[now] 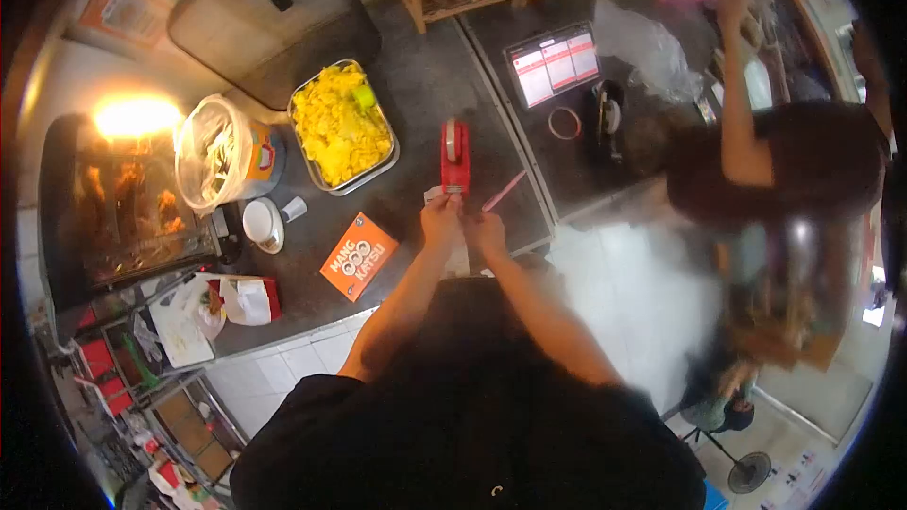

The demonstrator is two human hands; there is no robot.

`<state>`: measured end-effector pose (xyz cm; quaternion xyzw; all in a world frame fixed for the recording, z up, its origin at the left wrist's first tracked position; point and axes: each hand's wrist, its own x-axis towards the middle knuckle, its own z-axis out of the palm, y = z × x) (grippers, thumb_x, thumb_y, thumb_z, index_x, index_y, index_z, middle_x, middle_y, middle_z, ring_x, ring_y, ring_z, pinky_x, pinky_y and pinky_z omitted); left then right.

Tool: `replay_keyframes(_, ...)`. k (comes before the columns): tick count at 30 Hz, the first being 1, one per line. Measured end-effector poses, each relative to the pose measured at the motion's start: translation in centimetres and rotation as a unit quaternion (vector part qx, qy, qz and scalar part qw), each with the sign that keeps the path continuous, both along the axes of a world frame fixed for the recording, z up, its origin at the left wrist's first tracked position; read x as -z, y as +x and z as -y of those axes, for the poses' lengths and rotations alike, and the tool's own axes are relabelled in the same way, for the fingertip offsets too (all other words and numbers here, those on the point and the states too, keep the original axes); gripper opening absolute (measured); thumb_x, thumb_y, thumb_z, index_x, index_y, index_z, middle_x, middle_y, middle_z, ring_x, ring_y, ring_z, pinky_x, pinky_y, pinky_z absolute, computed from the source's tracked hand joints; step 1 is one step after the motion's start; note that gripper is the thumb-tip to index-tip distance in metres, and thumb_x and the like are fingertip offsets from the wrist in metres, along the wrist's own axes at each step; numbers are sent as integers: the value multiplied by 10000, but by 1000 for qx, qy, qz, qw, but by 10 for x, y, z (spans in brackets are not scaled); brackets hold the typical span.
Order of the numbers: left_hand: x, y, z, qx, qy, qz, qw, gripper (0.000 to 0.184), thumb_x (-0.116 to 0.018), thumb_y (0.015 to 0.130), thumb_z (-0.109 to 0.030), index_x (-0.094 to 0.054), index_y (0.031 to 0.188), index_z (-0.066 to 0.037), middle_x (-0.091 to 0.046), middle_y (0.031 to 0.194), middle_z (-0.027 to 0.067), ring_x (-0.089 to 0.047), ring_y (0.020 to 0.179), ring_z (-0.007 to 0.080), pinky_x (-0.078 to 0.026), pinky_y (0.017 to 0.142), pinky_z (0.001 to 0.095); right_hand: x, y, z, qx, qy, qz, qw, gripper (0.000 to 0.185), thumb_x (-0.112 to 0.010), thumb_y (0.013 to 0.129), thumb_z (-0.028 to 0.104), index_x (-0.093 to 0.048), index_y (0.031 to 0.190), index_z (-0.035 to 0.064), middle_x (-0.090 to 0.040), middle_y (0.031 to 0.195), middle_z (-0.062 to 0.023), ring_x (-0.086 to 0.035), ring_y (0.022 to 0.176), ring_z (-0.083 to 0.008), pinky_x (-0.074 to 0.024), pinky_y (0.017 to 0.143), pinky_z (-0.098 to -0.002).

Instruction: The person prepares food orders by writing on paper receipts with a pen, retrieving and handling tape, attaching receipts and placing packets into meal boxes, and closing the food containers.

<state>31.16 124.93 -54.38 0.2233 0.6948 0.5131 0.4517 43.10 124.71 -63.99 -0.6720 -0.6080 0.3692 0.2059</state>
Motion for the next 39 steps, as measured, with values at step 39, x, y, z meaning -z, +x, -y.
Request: replay_keyframes(39,36,-104,332,-227,-48,73,970,169,-663,934,-153,-680,984,8,-656,828,33,-589,740,100,-488,692,241,-150,63,12,-227,-175,-54,957,277,-614,977,255,-683,1109,20,-707,926,-71,-669,801,-154,-539,719,-312)
